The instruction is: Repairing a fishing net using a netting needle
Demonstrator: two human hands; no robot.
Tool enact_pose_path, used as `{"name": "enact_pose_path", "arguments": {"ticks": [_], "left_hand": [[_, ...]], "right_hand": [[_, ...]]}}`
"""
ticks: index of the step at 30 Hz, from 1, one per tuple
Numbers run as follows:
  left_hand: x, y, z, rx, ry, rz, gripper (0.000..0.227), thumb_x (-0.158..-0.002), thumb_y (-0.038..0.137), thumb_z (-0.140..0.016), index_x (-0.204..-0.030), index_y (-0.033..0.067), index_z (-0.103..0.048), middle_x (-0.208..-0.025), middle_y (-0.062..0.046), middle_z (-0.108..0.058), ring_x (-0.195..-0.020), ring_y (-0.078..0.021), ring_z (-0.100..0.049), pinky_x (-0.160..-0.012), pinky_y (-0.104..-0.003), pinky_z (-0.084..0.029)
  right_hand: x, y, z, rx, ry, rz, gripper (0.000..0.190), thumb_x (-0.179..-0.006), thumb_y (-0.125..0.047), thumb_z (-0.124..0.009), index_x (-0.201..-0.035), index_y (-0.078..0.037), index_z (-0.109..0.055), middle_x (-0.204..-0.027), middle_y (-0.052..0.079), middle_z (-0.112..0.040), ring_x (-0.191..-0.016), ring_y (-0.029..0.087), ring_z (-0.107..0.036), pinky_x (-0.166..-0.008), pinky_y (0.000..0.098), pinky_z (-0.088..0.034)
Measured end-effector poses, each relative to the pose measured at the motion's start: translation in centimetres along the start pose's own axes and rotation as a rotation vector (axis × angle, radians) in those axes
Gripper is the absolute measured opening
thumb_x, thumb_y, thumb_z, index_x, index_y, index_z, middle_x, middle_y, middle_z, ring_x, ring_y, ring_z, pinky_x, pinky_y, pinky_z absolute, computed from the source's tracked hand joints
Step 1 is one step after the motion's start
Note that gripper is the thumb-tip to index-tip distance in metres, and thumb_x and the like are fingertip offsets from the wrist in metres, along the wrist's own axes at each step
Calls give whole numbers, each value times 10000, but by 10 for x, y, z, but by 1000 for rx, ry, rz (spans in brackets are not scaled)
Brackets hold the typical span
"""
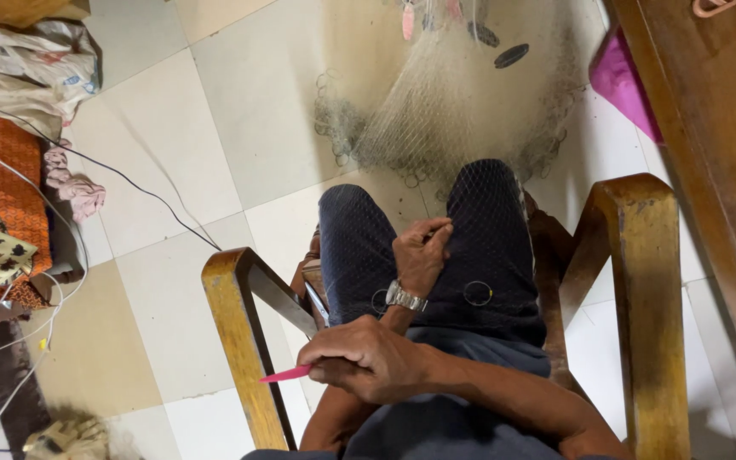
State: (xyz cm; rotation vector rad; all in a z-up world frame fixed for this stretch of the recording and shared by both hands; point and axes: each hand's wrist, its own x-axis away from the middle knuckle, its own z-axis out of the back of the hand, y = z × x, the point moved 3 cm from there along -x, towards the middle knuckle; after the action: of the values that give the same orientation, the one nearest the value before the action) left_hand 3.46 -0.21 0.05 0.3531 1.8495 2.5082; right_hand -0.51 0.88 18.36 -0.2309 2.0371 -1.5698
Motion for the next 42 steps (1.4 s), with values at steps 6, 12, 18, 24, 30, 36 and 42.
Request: {"name": "enact_pose_path", "arguments": {"ticks": [6,12,18,24,30,36,42], "left_hand": [[-4,-8,3,-183,38,-252,100,-737,99,-694,-825,147,-704,-770,-16,-683,-660,-134,-629,-618,-278,-469],[-7,-21,0,375,-66,272,106,-747,97,-707,-837,44,-694,-471,-18,-529,-362,-63,-456,-299,-172,-358],[-1,-40,-2,717,-52,461,146,-715,38,-698,-843,55,-631,-609,-51,-609,-404,-82,-449,-327,-199,-328],[0,-12,12,825,-286,442,190,-814,200,-578,-661,88,-569,-816,-98,-629,-470,-110,-484,-362,-218,-364],[-6,-17,9,704,-144,380,183,-843,118,-594,-676,52,-558,-671,-85,-646,-331,-85,-375,-289,-208,-275],[-4,-45,-5,718,-33,377,121,-874,140,-609,-790,54,-595,-633,-142,-637,-357,-93,-468,-313,-190,-381],[-6,-44,-7,615,-36,245,135,-885,150,-599,-796,48,-605,-611,-127,-650,-369,-91,-513,-339,-182,-396]], "right_hand": [[4,3,0,29,35,-4,208,-952,-188,-455,-965,0,-544,-797,98,-581,-668,212,-567,-621,307,-438],[6,2,-2,28,16,11,174,-944,-149,-472,-966,12,-532,-809,109,-576,-687,234,-573,-645,318,-450],[8,15,-8,43,-6,-1,211,-964,-190,-431,-960,3,-519,-797,91,-546,-693,222,-540,-663,314,-428],[11,26,-13,73,-48,-100,121,-947,-83,-445,-977,5,-522,-850,89,-575,-738,210,-556,-692,302,-446],[33,15,13,195,-113,-8,290,-905,0,-484,-1193,-35,-507,-1146,136,-597,-1031,290,-612,-899,364,-473],[132,73,174,1345,444,-659,242,-860,-174,-535,-1040,-275,-660,-921,-22,-625,-810,245,-597,-631,369,-489],[116,62,164,1481,252,-918,215,-865,-254,-452,-936,-344,-633,-917,-34,-577,-794,227,-596,-570,367,-520]]}}
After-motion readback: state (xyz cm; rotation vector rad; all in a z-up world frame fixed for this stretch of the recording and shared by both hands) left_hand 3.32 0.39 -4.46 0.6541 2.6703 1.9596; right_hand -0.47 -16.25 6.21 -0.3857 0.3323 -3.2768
